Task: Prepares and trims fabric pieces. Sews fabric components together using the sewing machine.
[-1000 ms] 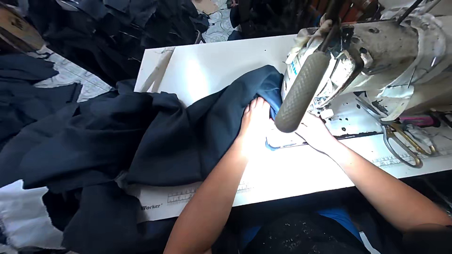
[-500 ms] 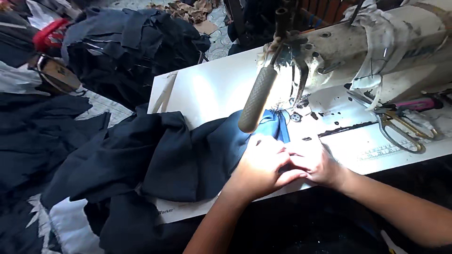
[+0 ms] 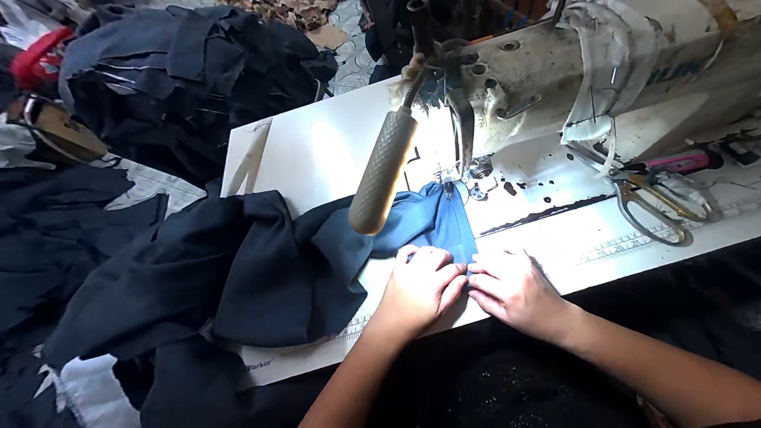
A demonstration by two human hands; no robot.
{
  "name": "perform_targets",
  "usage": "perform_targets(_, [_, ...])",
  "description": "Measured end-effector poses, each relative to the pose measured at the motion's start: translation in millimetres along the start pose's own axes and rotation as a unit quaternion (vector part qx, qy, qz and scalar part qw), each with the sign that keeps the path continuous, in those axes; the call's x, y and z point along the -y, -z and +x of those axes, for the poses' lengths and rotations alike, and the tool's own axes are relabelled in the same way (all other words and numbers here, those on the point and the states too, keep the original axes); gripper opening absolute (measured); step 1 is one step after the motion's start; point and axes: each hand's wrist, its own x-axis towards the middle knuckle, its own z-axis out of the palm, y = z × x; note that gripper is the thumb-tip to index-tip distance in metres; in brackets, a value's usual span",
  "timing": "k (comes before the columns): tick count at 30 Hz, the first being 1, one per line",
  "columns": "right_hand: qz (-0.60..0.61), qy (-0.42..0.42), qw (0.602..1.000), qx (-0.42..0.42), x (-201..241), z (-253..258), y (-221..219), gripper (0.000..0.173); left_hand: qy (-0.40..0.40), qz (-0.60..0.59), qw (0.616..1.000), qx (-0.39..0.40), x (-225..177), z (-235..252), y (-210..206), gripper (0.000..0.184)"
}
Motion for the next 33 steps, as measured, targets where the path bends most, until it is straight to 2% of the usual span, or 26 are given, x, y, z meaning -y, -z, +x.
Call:
perform_targets(4, [0.003,0.003,0.999,0.038,-9,17,3,0.028,0.023,-0.007,1.000,0.013,6,7,3,0.040])
perform_targets(13, [0.006,-0.013,0.981,0.195,-39,74,14,0.021,0.057,0.009,0.997,0.059,26,43,10,0.036])
perform_targets(18, [0.065,-0.075,0.966,0.239,-56,100,14,0.015,0.075,0.019,0.993,0.085,38,62,13,0.034])
perform_targets(20, [0.088,-0.082,0.966,0.227,-65,103,9,0.016,0.097,0.036,0.991,0.080,43,64,9,0.033])
perform_targets(24, [0.089,-0.083,0.973,0.196,-67,99,4,0.018,0.159,0.036,0.979,0.122,66,63,14,0.037])
perform_targets(27, [0.062,-0.017,0.985,0.161,-55,86,-3,0.017,0.135,0.001,0.990,0.032,78,63,19,0.022])
perform_targets(29, [0.061,0.016,0.987,0.148,-42,76,-6,0.022,0.124,-0.015,0.992,-0.007,78,65,15,0.032])
perform_targets(31, [0.047,0.012,0.991,0.128,-34,61,-5,0.025,0.158,0.017,0.987,0.020,76,66,11,0.054])
perform_targets(32, [0.039,-0.007,0.992,0.120,-33,54,-3,0.026,0.179,0.040,0.982,0.044,74,66,9,0.059])
perform_targets(33, [0.035,-0.029,0.992,0.115,-33,47,0,0.026,0.183,0.053,0.980,0.060,69,63,8,0.054])
